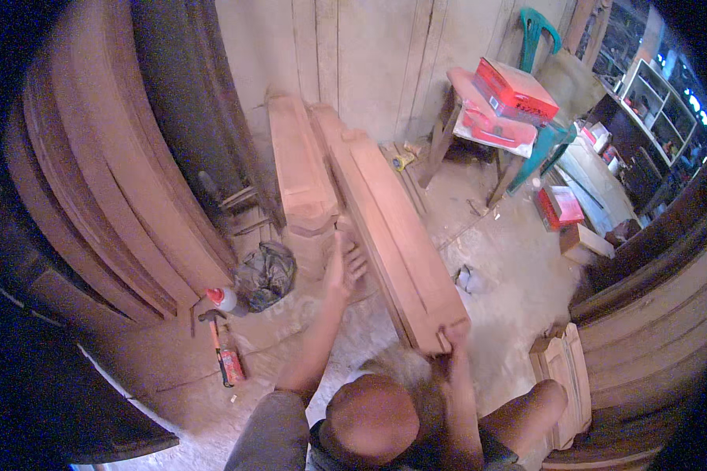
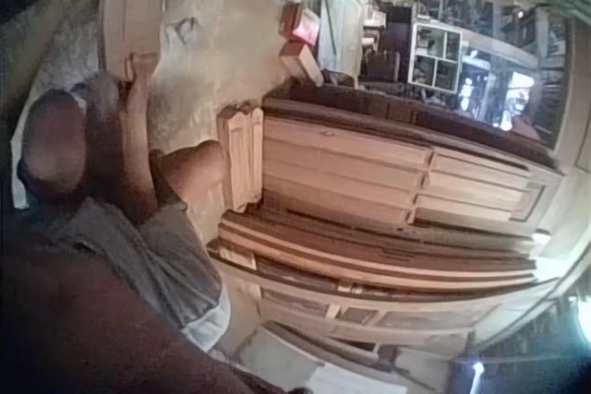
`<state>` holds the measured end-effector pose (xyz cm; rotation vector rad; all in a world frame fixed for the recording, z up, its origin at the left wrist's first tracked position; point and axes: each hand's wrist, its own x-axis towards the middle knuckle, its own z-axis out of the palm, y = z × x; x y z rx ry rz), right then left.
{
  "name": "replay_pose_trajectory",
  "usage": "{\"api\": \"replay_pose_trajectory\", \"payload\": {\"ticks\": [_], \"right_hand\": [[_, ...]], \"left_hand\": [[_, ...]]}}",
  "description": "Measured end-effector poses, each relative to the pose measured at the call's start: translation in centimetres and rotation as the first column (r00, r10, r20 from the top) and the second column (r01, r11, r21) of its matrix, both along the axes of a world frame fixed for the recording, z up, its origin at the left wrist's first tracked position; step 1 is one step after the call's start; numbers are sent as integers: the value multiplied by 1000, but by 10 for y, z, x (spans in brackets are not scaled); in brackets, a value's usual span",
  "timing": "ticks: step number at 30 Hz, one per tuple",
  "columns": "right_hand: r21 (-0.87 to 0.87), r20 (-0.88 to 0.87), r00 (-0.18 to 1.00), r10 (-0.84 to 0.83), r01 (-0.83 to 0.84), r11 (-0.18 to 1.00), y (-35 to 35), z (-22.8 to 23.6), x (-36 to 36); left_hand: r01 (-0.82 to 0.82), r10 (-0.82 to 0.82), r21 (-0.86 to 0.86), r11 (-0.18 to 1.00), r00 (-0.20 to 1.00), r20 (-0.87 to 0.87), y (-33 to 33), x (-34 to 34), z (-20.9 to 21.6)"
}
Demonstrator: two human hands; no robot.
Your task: The person applies glue from a bottle onto the edges of wooden planks and then stacks them together on the floor.
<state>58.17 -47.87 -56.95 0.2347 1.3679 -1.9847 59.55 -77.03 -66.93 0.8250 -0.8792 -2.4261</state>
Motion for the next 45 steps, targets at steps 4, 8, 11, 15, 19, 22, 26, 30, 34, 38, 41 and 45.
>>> {"api": "replay_pose_trajectory", "payload": {"ticks": [4, 8, 11, 15, 19, 22, 26, 30, 34, 38, 41, 45], "right_hand": [[88, 115, 989, -93, 83, 993, 66, 8, 22], [64, 178, 975, -132, 122, 990, 118, -5, 42], [459, 257, 930, -261, 120, 880, 121, 67, 50], [212, -85, 970, -229, 243, 947, 206, -14, 80], [302, -107, 979, -172, 197, 933, 213, 81, 39], [250, -140, 925, -354, 379, 891, 248, 125, 19], [218, -276, 810, -517, 577, 787, 295, 188, -5], [229, -342, 789, -511, 597, 768, 379, 191, -51], [229, -396, 740, -544, 654, 721, 481, 145, -80], [25, -382, 583, -717, 782, 622, 571, 62, -117], [98, -468, 471, -748, 869, 485, 627, 14, -138], [24, -357, 472, -806, 867, 497, 686, -24, -169]], "left_hand": [[-71, 72, 41, 997, 997, -34, 2, -20, 27], [-32, 32, 3, 999, 987, -159, 3, -36, 46], [13, -36, -173, 985, 991, -132, 20, -69, 54], [176, -187, -97, 980, 974, -126, 72, -61, 63], [242, -238, -221, 945, 970, 44, 95, -86, 120], [345, -370, -217, 913, 925, -86, 145, -125, 157], [578, -603, -184, 795, 784, -144, 204, -197, 179], [229, -622, -943, 241, 782, 31, 325, -251, 151], [558, -691, -422, 715, 654, -306, 433, -304, 122], [600, -584, 65, 798, 795, -164, 540, -334, 67], [589, -592, -65, 805, 792, -151, 617, -324, 12], [454, -648, -676, 580, 760, -46, 646, -325, -32]]}}
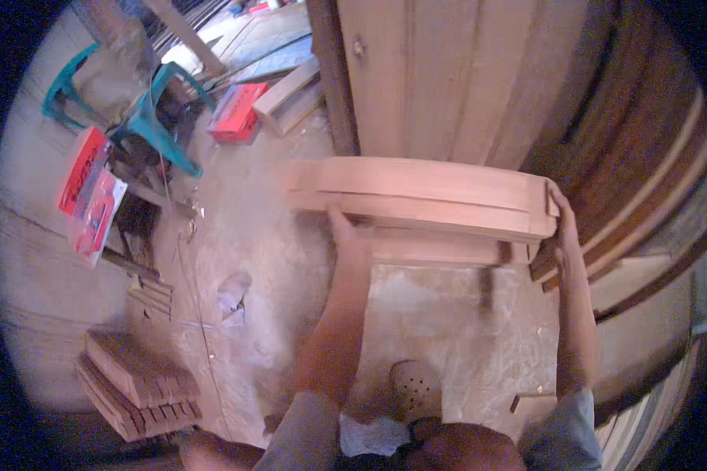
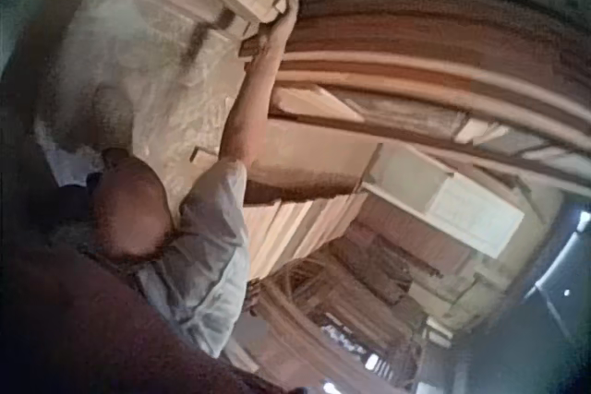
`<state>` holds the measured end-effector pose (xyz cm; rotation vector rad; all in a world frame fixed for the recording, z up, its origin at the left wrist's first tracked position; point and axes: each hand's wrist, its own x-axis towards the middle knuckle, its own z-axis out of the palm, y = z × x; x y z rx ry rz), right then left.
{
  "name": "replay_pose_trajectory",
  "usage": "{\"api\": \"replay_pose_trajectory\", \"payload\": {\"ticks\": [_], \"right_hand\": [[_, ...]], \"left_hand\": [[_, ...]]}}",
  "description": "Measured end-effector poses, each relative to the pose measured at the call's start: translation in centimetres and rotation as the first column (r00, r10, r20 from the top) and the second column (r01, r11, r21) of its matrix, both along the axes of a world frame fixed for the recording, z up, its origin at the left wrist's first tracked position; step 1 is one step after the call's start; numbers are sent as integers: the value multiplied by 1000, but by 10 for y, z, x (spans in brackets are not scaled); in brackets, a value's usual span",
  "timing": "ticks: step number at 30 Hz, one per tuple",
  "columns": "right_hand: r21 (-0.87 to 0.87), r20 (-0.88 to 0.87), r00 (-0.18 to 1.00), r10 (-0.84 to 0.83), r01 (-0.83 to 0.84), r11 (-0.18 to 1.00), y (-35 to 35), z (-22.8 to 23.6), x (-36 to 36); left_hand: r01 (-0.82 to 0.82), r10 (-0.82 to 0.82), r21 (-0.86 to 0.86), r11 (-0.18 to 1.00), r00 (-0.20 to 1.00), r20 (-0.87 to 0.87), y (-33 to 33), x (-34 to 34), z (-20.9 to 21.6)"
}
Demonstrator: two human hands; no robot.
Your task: The person applies glue from a bottle onto the edges of wooden planks and then stacks them together on the floor.
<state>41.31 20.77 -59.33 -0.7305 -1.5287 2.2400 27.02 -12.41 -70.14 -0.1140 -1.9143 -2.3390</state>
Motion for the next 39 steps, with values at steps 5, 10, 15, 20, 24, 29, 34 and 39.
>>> {"api": "replay_pose_trajectory", "payload": {"ticks": [5, 10, 15, 20, 24, 29, 34, 39], "right_hand": [[-13, 7, 999, 53, -53, 999, 59, -44, -24], [-126, 30, 998, 63, -59, 990, 106, -84, -41], [-186, -22, 993, 112, -114, 976, 154, -128, -44], [-93, -18, 999, 40, -42, 995, 171, -141, -51], [-169, -17, 999, -51, 48, 984, 165, -148, -65], [20, 128, 981, -146, 145, 989, 140, -127, -84], [823, 233, 885, -403, 41, 566, 157, -113, -60], [613, 380, 870, -315, 18, 790, 121, -122, -46]], "left_hand": [[-236, -100, 513, 825, 833, 544, 56, -30, -55], [-242, -51, 379, 893, 783, 620, 85, -37, -72], [-104, -109, 264, 959, 723, 682, 95, -42, -63], [163, -239, 181, 970, 786, 571, 84, -43, -66], [287, -306, 109, 952, 865, 397, 69, -44, -79], [524, -121, -705, 477, 834, 538, 35, -47, -45], [571, -321, -513, 641, 806, 497, -38, -54, 20], [95, 27, -590, 802, 981, 193, -46, -124, -13]]}}
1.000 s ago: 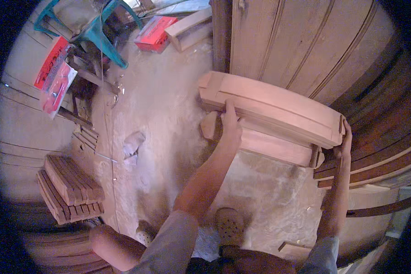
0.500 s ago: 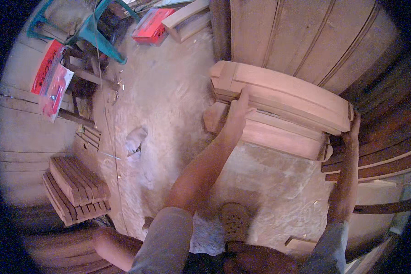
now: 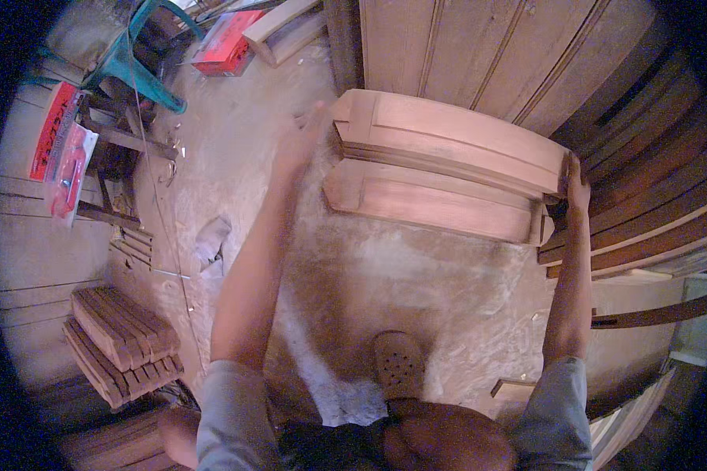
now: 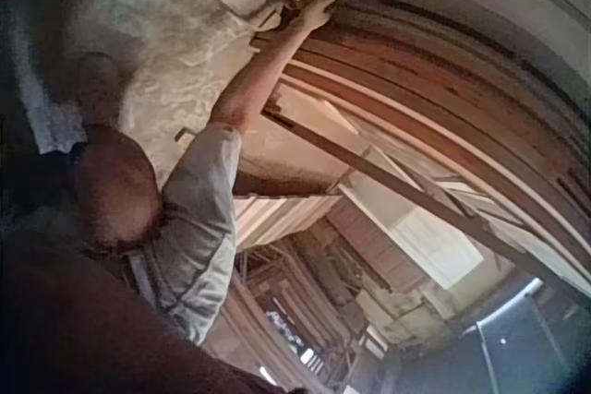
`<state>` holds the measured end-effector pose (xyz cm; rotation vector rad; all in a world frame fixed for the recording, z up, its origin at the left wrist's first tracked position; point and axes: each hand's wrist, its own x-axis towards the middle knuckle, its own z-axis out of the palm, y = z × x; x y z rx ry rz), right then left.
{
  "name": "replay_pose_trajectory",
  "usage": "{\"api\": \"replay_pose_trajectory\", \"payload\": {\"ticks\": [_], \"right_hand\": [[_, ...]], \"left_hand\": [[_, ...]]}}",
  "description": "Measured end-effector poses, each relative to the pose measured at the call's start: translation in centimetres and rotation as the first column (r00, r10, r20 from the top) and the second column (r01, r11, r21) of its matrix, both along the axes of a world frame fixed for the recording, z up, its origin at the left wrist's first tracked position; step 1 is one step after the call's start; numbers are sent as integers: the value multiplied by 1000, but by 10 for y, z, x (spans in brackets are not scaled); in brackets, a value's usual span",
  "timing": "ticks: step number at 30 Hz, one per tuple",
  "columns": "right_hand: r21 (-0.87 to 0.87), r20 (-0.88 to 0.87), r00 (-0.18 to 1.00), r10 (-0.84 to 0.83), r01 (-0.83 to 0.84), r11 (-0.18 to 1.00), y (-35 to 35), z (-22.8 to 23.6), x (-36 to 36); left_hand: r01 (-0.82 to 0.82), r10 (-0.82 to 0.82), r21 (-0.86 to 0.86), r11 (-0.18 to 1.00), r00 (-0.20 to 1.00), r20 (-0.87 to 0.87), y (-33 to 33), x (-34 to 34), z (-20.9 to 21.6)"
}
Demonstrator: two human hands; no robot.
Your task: The person applies glue from a bottle onto the edges of wooden planks and then stacks them together on the floor.
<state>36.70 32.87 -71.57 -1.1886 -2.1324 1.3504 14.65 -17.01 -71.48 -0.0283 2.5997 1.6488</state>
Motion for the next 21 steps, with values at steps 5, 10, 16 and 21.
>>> {"api": "replay_pose_trajectory", "payload": {"ticks": [5, 10, 16, 21], "right_hand": [[-240, -235, 970, 60, -118, 964, -22, 2, 2], [-136, -343, 928, 147, -204, 969, -26, -13, 3], [-144, -403, 912, 78, -147, 979, -22, -17, 2], [-253, -393, 919, 22, -131, 959, -18, -16, 2]], "left_hand": [[109, -142, -292, 950, 985, -94, 41, -5, -27], [-53, 61, 51, 997, 984, -165, 51, -9, -57], [4, 20, 165, 986, 989, -147, 58, 10, -55], [57, -38, 210, 976, 995, -91, 63, 16, -38]]}}
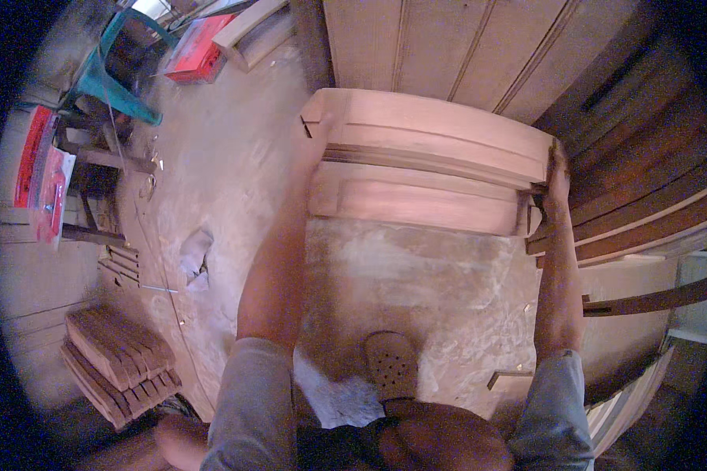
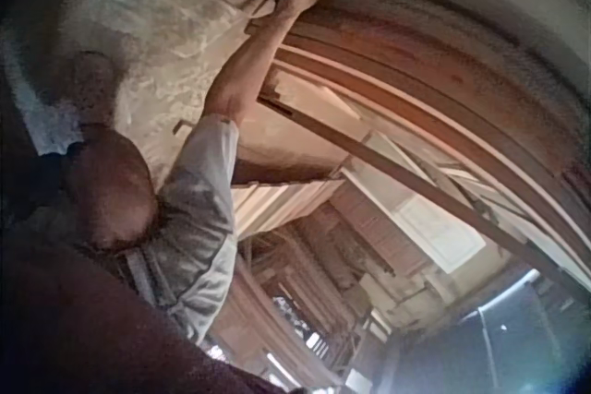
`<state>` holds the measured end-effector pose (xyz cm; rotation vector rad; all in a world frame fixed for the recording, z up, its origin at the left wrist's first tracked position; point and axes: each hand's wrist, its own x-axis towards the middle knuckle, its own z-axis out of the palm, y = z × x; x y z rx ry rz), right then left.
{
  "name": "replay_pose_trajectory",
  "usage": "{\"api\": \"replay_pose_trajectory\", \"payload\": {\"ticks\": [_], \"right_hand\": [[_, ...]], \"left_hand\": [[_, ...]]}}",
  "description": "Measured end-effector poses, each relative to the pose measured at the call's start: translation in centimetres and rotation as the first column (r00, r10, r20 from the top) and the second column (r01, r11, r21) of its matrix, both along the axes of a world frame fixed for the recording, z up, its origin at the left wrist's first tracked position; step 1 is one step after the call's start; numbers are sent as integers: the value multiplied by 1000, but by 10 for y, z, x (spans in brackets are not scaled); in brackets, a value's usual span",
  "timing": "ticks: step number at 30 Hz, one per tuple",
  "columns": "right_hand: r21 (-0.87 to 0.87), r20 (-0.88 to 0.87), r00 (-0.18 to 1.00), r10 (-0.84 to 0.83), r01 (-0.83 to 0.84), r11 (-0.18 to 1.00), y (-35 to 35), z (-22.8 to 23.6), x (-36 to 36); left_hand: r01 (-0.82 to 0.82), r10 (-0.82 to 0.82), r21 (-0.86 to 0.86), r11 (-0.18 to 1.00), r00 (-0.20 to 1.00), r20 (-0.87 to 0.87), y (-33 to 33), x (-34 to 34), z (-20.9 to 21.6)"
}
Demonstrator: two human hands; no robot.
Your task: The person applies glue from a bottle onto the edges of wooden planks and then stacks them together on the floor.
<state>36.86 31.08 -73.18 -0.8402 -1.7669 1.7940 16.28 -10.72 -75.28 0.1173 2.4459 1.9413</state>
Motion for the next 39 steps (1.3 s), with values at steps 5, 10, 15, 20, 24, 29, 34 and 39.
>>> {"api": "replay_pose_trajectory", "payload": {"ticks": [5, 10, 15, 20, 24, 29, 34, 39], "right_hand": [[-49, -83, 996, 35, -39, 998, -7, -6, -14], [31, -34, 996, -79, 80, 996, 13, -12, -8], [36, -44, 999, -11, 13, 999, -5, 6, -12], [139, -96, 995, 4, 10, 990, 14, -13, -22], [185, -69, 997, 21, -8, 983, 21, -19, -23], [122, -97, 994, 55, -43, 992, 16, -20, -21], [136, -117, 991, 65, -49, 990, 8, -16, -19], [31, -44, 997, 69, -67, 997, -27, 20, -17]], "left_hand": [[3, -9, -80, 997, 997, -75, -28, -30, -62], [-9, -8, 153, 988, 994, 106, 0, -13, -43], [99, -123, 140, 985, 977, 174, -14, -9, -19], [73, -205, 398, 914, 932, 299, -30, -31, -54], [58, -222, 430, 901, 912, 344, -31, -32, -62], [58, -243, 467, 883, 906, 347, -28, -27, -60], [60, -210, 425, 903, 925, 317, -23, -24, -47], [84, -238, 430, 899, 917, 319, -34, -28, -56]]}}
